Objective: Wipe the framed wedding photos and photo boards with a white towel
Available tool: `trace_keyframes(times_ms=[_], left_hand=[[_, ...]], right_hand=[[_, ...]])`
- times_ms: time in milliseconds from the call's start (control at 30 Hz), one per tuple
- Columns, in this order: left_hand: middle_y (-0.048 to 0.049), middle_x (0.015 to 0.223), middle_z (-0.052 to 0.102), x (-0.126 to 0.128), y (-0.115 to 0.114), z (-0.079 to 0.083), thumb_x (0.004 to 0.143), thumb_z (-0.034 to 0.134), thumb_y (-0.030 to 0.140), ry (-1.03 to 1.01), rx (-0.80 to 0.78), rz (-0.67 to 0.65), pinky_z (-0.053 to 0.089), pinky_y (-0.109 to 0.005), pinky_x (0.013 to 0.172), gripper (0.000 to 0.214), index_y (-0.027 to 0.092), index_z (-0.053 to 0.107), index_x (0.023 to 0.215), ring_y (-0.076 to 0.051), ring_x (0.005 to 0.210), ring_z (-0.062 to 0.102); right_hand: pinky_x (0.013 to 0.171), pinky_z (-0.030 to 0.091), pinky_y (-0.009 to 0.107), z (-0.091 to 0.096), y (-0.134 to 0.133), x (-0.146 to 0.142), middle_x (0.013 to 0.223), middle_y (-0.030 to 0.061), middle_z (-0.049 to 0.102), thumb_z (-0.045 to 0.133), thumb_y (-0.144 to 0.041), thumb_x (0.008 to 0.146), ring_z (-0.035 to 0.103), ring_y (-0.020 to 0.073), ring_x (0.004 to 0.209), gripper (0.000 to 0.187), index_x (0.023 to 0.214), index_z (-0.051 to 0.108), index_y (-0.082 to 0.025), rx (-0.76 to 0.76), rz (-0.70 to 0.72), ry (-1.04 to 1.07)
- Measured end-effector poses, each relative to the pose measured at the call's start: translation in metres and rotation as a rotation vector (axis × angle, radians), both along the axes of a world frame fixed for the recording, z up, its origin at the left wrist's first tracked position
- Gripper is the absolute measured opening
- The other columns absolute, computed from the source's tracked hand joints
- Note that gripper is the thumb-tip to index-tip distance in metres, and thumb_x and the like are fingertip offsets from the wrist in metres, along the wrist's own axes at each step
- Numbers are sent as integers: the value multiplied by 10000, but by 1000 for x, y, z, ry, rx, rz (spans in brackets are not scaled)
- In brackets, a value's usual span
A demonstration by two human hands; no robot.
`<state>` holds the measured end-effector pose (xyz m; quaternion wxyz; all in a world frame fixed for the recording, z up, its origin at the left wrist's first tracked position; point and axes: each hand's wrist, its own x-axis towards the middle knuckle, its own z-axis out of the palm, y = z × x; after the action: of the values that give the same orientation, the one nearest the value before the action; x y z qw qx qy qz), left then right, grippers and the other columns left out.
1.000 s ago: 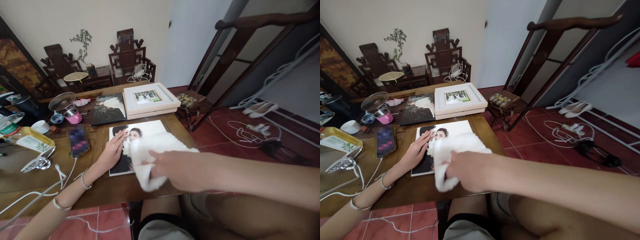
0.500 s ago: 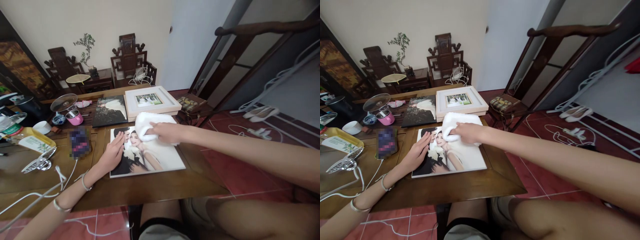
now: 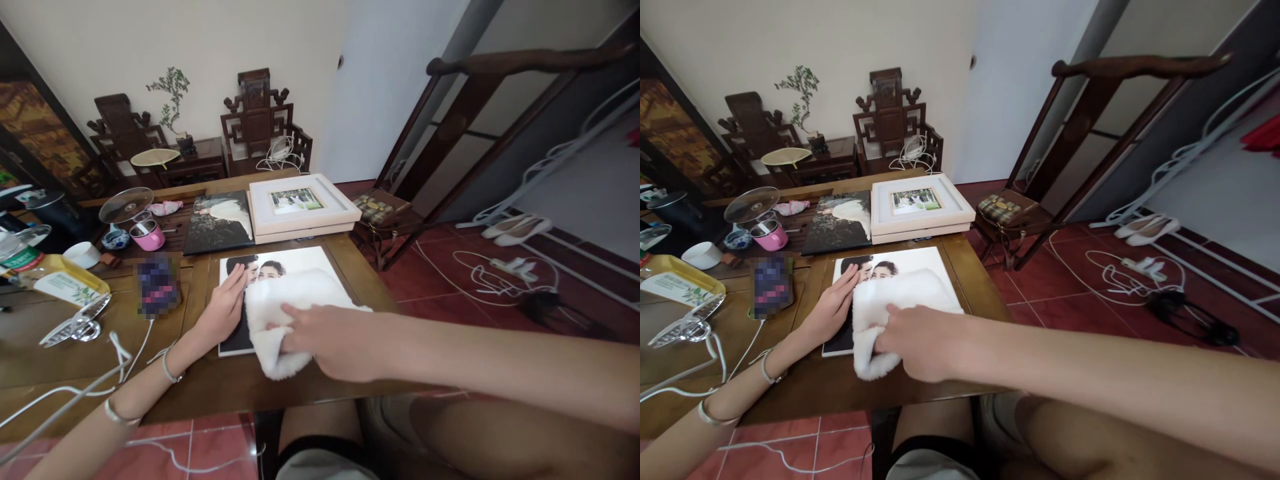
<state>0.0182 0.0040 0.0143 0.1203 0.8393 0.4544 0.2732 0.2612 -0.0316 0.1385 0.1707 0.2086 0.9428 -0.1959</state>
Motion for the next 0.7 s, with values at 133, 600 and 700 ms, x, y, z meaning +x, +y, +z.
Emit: trace_keyframes(times_ms=[133, 600, 700], left_hand=[[-126, 1555, 380, -1, -1, -2, 1000, 322, 185, -12, 5, 5, 279, -493, 1198, 486, 191, 397, 1480, -239, 1463, 283], [-148, 1556, 366, -7, 7, -12, 988, 319, 161, -12, 17, -26, 295, -518, 1187, 499, 167, 392, 1482, -248, 1468, 269], [-144, 1569, 336, -9, 7, -14, 982, 345, 162, -12, 7, -38, 312, -538, 1173, 520, 190, 361, 1501, -262, 1469, 263]], right_hand=[[830, 499, 378, -11, 40, 1, 1266, 189, 606, 477, -22, 795, 623, 310, 1119, 562, 1307, 604, -216, 103, -153, 50], [990, 377, 688, -20, 7, -11, 1542, 144, 371, 496, 35, 723, 214, 425, 1441, 605, 1281, 611, -168, 34, -27, 10], [992, 366, 705, -12, -13, -12, 1520, 149, 406, 562, 17, 666, 240, 443, 1426, 639, 1279, 610, -159, -80, 1, -18]])
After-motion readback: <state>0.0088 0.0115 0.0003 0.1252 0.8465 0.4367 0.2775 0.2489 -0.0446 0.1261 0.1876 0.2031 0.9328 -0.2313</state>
